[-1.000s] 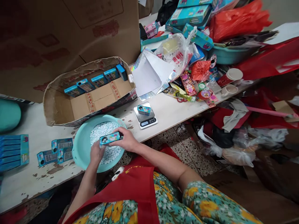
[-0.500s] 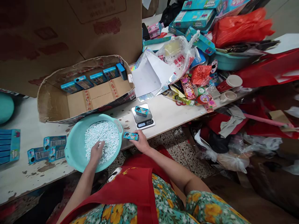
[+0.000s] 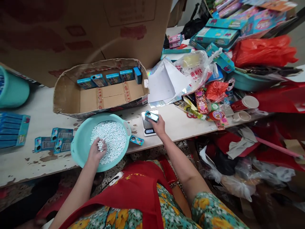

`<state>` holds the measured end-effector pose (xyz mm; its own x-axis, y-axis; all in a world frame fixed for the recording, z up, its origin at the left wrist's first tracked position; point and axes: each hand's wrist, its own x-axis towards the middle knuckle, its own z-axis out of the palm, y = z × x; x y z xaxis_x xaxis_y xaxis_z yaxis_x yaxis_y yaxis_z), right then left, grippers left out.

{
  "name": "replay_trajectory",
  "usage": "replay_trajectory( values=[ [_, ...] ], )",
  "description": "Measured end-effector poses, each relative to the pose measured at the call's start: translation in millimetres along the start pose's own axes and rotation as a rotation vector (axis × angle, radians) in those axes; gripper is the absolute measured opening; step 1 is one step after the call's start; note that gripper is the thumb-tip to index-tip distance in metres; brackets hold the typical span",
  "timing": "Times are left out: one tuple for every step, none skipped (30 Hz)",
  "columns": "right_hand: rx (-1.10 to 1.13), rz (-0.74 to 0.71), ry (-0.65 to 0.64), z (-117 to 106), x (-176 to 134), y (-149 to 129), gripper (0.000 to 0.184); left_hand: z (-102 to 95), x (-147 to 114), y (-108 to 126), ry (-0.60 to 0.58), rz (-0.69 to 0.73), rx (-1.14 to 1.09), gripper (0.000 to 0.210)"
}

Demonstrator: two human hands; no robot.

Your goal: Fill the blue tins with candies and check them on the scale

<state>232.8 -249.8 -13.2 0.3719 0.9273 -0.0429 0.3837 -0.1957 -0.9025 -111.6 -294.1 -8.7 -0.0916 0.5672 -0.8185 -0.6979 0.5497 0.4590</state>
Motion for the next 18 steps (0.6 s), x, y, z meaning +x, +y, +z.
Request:
replay_trajectory(
  values=[
    [0.013, -0.021, -0.036, 1, 5, -11, 0.043, 2.6, -2, 2, 0.007, -0.003, -0.02, 0.024],
    [0.021, -0.066, -0.057, 4, 7, -24, 0.039, 6.9, -7, 5, 0.004, 0.012, -0.045, 0.026],
    [0.027, -0.131, -0.078, 8, 5, -39, 0.038, 13.1, -13, 9, -0.011, 0.043, -0.071, 0.029],
    [0.033, -0.209, -0.118, 13, 0, -54, 0.038, 21.2, -22, 14, -0.037, 0.088, -0.095, 0.031],
    [0.037, -0.285, -0.189, 20, -8, -68, 0.038, 30.9, -32, 20, -0.073, 0.148, -0.113, 0.034],
    [0.04, -0.351, -0.278, 28, -17, -81, 0.038, 41.9, -43, 25, -0.115, 0.218, -0.12, 0.036],
    [0.042, -0.398, -0.367, 38, -28, -92, 0.038, 53.4, -53, 30, -0.155, 0.294, -0.116, 0.039],
    [0.043, -0.429, -0.447, 48, -39, -100, 0.037, 64.7, -63, 34, -0.185, 0.375, -0.108, 0.041],
    [0.046, -0.448, -0.506, 59, -50, -106, 0.037, 75.0, -71, 37, -0.201, 0.46, -0.102, 0.042],
    [0.049, -0.457, -0.541, 70, -60, -110, 0.037, 83.7, -77, 39, -0.202, 0.546, -0.092, 0.043],
    [0.052, -0.46, -0.558, 80, -69, -112, 0.038, 90.4, -81, 39, -0.192, 0.627, -0.078, 0.043],
    [0.054, -0.461, -0.564, 88, -76, -113, 0.038, 94.9, -83, 39, -0.172, 0.703, -0.061, 0.042],
    [0.052, -0.463, -0.566, 94, -81, -114, 0.038, 97.4, -83, 38, -0.148, 0.768, -0.046, 0.04],
    [0.047, -0.465, -0.565, 99, -85, -114, 0.038, 98.1, -82, 36, -0.126, 0.814, -0.035, 0.039],
    [0.04, -0.468, -0.561, 102, -87, -114, 0.038, 97.6, -80, 35, -0.106, 0.836, -0.03, 0.039],
    [0.032, -0.471, -0.559, 103, -88, -115, 0.037, 96.4, -78, 33, -0.086, 0.84, -0.035, 0.039],
    [0.024, -0.473, -0.558, 103, -88, -115, 0.035, 95.1, -75, 32, -0.064, 0.834, -0.046, 0.039],
    [0.016, -0.473, -0.558, 103, -88, -115, 0.034, 93.8, -73, 32, -0.046, 0.824, -0.055, 0.04]
  ],
)
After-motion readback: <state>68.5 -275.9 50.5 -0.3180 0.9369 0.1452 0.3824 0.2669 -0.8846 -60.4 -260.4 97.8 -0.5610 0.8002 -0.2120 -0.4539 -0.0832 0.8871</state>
